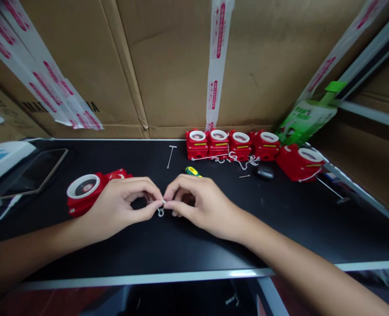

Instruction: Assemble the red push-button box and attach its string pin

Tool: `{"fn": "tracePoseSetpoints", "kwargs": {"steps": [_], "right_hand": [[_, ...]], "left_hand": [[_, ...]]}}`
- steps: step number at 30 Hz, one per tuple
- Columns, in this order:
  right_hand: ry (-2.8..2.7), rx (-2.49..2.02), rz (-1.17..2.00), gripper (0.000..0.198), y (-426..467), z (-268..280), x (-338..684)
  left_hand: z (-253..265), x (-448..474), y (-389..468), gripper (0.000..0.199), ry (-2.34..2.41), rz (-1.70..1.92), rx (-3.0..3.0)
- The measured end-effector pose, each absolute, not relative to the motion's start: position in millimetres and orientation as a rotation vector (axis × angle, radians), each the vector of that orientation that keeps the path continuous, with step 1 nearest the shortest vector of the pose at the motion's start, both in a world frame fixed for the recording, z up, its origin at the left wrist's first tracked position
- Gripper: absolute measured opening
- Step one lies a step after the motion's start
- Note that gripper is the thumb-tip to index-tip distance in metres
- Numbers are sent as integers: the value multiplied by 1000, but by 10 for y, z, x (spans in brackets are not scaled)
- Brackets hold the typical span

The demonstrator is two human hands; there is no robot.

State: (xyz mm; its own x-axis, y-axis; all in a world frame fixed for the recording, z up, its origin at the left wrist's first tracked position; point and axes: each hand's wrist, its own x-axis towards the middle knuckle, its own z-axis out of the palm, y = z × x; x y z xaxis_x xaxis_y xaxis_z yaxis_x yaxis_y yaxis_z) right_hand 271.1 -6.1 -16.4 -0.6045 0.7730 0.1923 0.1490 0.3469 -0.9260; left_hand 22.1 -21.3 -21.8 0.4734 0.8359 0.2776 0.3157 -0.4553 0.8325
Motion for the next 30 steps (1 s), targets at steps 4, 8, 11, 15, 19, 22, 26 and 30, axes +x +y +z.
{"fn": "tracePoseSetpoints", "kwargs": {"steps": [4, 8, 11, 15, 19, 22, 26, 30], "right_hand": [[-2289, -1208, 413, 22, 98, -79, 2862], [-2355, -1594, 215, 46, 230, -231, 2894], [-2308, -1582, 300, 28, 282, -264, 2917], [-2140, -1432, 471, 31, 254, -47, 3011], [-1398, -1069, 851, 22, 164, 184, 3066], [-1138, -915, 942, 11, 114, 237, 3034], [-1077, -775, 1085, 14, 71, 208, 2970], [-1188, -698, 1123, 13, -2, 137, 2944]], "left_hand": [[-206, 258, -174, 12, 974, 891, 1633], [-167, 263, -141, 24, 1009, 812, 1487], [-143, 259, -143, 26, 962, 789, 1481], [-161, 252, -151, 19, 789, 950, 1457], [-211, 226, -140, 20, 751, 963, 1404], [-240, 216, -126, 22, 779, 975, 1383], [-265, 227, -109, 28, 846, 992, 1336], [-254, 242, -109, 31, 832, 985, 1280]]}}
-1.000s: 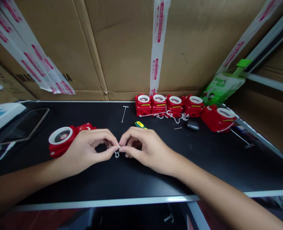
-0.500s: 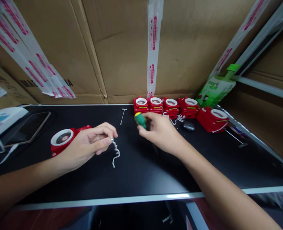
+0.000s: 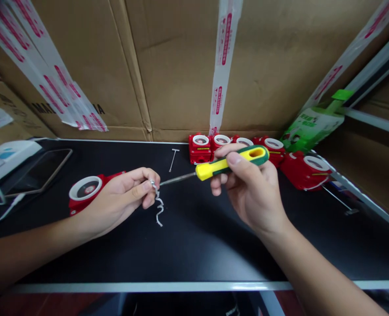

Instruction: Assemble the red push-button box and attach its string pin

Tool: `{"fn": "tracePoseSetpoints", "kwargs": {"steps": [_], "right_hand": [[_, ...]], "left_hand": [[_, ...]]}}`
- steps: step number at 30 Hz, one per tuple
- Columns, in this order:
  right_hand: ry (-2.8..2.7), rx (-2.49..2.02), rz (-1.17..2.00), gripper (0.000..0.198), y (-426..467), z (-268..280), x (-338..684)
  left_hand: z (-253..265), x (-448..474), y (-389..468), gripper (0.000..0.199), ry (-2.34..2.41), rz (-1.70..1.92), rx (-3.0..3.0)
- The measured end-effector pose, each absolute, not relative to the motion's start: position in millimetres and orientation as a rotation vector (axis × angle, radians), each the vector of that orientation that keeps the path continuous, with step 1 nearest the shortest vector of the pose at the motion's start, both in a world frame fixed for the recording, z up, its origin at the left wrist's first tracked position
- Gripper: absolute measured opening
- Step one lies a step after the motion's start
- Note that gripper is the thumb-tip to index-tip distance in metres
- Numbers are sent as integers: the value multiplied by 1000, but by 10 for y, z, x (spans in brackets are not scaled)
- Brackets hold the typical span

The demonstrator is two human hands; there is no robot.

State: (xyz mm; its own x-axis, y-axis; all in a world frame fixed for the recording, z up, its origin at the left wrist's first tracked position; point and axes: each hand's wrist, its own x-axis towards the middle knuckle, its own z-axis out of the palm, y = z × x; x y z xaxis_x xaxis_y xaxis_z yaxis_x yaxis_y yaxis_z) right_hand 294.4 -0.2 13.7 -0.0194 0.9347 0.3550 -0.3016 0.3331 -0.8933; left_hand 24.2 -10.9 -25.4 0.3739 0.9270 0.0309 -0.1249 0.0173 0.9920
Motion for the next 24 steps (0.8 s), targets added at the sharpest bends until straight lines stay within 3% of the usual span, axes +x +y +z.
{"fn": "tracePoseSetpoints", "kwargs": {"steps": [9, 24], "right_hand": [[-1385, -519, 961, 11, -92, 71, 2915], [-1563, -668, 935, 8, -65, 99, 2999]], "left_hand": [[-201, 251, -111, 36, 705, 932, 1199], [-288, 270, -78, 34, 822, 974, 1184]]}}
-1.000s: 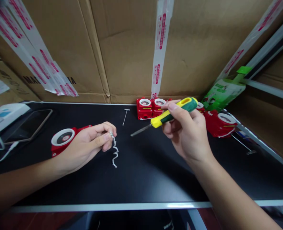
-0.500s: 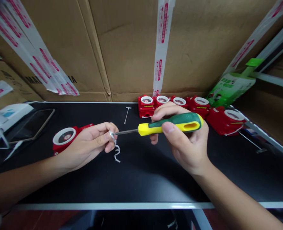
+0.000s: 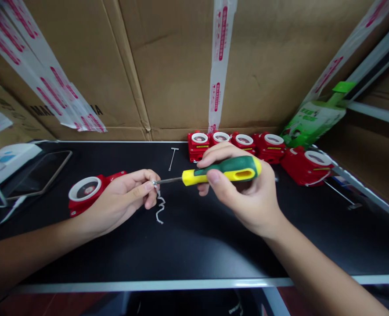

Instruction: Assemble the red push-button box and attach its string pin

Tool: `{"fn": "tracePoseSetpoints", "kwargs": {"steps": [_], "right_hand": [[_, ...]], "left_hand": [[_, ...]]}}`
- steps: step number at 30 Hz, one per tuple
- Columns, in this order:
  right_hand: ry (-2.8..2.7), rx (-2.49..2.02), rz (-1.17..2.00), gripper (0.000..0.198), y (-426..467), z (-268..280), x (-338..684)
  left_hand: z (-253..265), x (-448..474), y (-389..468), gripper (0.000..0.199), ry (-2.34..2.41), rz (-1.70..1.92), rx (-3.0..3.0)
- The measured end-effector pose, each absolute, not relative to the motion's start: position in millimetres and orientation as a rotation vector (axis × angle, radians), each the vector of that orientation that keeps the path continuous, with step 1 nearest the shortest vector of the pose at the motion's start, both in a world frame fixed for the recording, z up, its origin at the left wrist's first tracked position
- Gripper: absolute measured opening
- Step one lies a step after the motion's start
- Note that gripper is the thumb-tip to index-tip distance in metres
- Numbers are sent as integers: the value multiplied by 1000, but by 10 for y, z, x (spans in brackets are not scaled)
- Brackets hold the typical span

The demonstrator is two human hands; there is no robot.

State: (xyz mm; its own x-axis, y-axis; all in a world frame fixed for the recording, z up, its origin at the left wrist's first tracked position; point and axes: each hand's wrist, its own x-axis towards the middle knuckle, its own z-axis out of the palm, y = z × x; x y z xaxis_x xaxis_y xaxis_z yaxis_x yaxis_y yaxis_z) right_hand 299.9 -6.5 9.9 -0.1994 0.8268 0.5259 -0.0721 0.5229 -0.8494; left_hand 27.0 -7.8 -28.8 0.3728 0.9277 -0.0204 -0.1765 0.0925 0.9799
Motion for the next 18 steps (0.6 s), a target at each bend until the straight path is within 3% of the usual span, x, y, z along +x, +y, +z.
{"fn": "tracePoseSetpoints", "kwargs": {"steps": [7, 18], "right_hand": [[-1902, -950, 866, 25, 118, 296, 3219], [-1722, -1077, 1260, 53, 315, 12, 3131]], "left_hand": [[-348, 305, -40, 31, 945, 1163, 1146], [-385, 290, -40, 24, 1011, 1217, 1251]]}}
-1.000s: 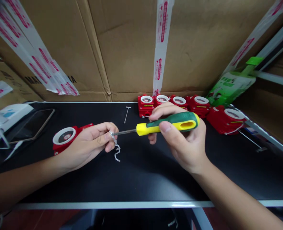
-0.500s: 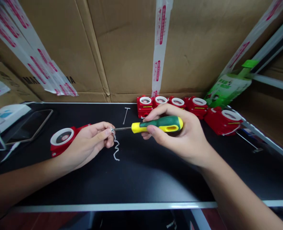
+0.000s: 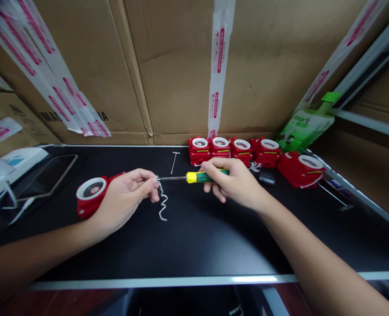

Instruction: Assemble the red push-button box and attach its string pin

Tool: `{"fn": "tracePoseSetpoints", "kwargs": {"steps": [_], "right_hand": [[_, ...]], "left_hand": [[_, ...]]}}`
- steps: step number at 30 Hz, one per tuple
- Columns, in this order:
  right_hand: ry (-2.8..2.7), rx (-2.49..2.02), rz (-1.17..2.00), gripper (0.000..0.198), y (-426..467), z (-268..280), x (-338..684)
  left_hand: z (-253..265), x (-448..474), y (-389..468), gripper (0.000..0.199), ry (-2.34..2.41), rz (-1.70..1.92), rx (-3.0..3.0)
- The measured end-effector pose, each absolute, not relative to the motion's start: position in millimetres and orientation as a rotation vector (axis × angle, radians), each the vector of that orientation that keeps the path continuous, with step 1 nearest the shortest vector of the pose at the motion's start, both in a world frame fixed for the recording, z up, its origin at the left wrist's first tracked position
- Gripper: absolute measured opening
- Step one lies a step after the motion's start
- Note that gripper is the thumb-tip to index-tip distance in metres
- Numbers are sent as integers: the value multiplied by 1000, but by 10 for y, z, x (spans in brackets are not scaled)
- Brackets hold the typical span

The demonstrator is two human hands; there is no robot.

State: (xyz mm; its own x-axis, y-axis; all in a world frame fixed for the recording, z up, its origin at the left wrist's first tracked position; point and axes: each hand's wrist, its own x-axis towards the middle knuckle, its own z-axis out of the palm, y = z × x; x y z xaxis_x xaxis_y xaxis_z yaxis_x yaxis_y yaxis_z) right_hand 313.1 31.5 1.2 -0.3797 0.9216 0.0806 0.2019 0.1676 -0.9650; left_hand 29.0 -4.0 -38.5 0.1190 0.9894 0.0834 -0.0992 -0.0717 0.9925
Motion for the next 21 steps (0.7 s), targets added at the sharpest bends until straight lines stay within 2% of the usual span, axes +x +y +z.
{"fn": "tracePoseSetpoints", "kwargs": {"steps": [9, 16, 21], "right_hand": [[-1837, -982, 1159, 31, 352, -27, 3117], [-1877, -986, 1512, 49, 384, -141, 3122], [-1872, -1027, 1562, 53, 403, -136, 3102]], "left_hand": [[-346, 255, -8, 26, 1078, 1263, 1284], [-275, 244, -31, 20, 1118, 1174, 1422], [-295, 210, -13, 21, 1090, 1111, 1560]]}}
